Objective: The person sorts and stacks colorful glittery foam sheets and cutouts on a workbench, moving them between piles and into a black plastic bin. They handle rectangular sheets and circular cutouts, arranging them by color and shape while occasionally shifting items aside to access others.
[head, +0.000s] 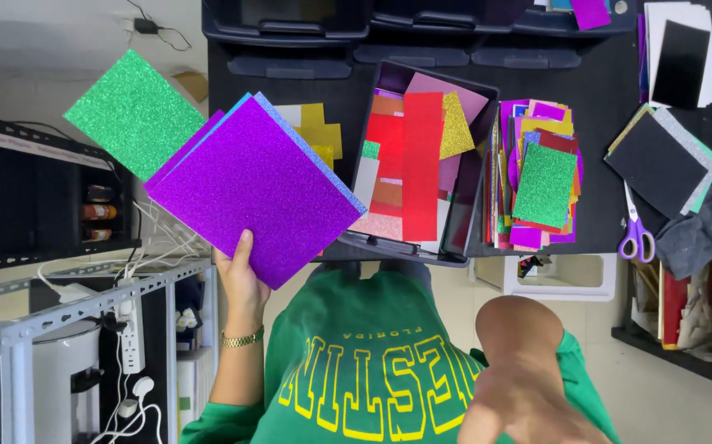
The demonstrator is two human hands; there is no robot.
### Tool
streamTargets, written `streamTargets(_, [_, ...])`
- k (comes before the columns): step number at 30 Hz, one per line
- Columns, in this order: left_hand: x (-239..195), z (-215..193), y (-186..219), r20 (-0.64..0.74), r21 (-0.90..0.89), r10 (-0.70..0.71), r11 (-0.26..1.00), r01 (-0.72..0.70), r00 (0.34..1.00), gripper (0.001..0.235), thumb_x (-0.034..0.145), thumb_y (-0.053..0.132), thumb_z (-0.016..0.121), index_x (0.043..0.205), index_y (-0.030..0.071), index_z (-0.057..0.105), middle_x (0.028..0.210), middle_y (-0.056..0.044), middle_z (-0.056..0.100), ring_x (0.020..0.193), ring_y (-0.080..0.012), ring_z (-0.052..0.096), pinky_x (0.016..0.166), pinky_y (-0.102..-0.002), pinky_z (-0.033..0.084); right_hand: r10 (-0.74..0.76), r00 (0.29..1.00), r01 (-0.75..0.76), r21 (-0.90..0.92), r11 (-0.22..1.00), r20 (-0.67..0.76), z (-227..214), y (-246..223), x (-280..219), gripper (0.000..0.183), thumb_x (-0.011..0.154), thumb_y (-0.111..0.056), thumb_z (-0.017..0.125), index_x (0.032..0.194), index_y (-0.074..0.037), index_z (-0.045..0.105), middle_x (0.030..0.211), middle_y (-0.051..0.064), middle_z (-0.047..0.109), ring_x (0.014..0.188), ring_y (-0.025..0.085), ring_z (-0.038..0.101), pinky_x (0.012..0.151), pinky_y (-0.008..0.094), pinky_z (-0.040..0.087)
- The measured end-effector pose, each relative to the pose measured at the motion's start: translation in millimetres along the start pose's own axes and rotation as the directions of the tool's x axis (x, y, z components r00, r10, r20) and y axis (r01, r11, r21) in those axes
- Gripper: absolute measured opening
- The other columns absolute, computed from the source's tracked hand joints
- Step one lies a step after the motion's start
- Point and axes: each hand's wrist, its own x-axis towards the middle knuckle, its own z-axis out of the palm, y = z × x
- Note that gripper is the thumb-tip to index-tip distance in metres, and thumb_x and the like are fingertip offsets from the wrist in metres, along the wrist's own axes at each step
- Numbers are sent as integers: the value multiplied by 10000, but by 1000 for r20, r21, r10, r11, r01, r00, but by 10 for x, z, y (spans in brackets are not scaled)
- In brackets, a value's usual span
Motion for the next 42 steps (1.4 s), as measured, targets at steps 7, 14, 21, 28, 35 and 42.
streamTargets(7, [38, 208, 31, -25, 24, -10, 1000, 11, 1000, 215, 923, 162, 747, 1052, 176, 575, 937, -96, 723, 865, -255, 772, 744, -416, 654, -114, 993, 119, 155, 981, -42, 59, -312, 593, 288, 991, -41, 439, 1265, -102, 501, 1155, 108, 641, 947, 191, 617, 748, 308, 471])
streamTargets(14, [157, -8, -276, -11, -67, 4, 998, -5, 1000, 523, 906, 122, 709, 1396, 149, 528, 1278, -91, 668, 1139, -228, 653, 1037, -430, 545, -238, 966, 259, 294, 920, -105, -436, -1531, 1942, 246, 985, 57, 481, 1202, -39, 546, 1142, 101, 617, 904, 178, 596, 699, 293, 457])
streamTargets(21, [30, 71, -407, -31, -25, -7, 1000, 6, 1000, 581, 892, 114, 712, 1425, 133, 484, 1306, -96, 640, 1149, -228, 631, 1039, -421, 530, 233, 960, -158, -386, 909, 155, 271, -298, 3073, 418, 935, -243, 642, 1191, -51, 373, 965, 258, 675, 904, 557, 633, 675, 625, 471])
streamTargets(28, [-45, 45, -473, 20, -29, -33, 999, 33, 999, 660, 903, 83, 685, 1500, 178, 420, 1322, -90, 625, 1173, -220, 611, 1066, -423, 499, 381, 922, -326, -383, 864, 74, -325, -605, 3006, 473, 918, -102, 736, 1353, -155, 557, 1052, 200, 725, 968, 427, 688, 726, 567, 512])
streamTargets(35, [41, 7, -530, 42, 45, -83, 996, 81, 996, 573, 958, 190, 594, 1509, 155, 439, 1382, -72, 611, 1233, -196, 592, 1094, -386, 474, -235, 932, 253, 32, 967, -276, -1367, -954, 2196, 193, 1084, 75, 681, 1267, 19, 700, 1093, 110, 717, 934, 159, 651, 845, 294, 505])
streamTargets(42, [-93, 249, -516, 201, 368, -251, 915, 165, 947, 692, 1017, 445, 394, 1540, -2, 326, 1616, -159, 356, 1508, -224, 304, 1254, -368, 211, -527, 793, 452, 285, 845, 305, -883, -2234, 1701, 206, 991, -96, 664, 1180, -60, 739, 980, 89, 702, 874, 200, 551, 769, 330, 456])
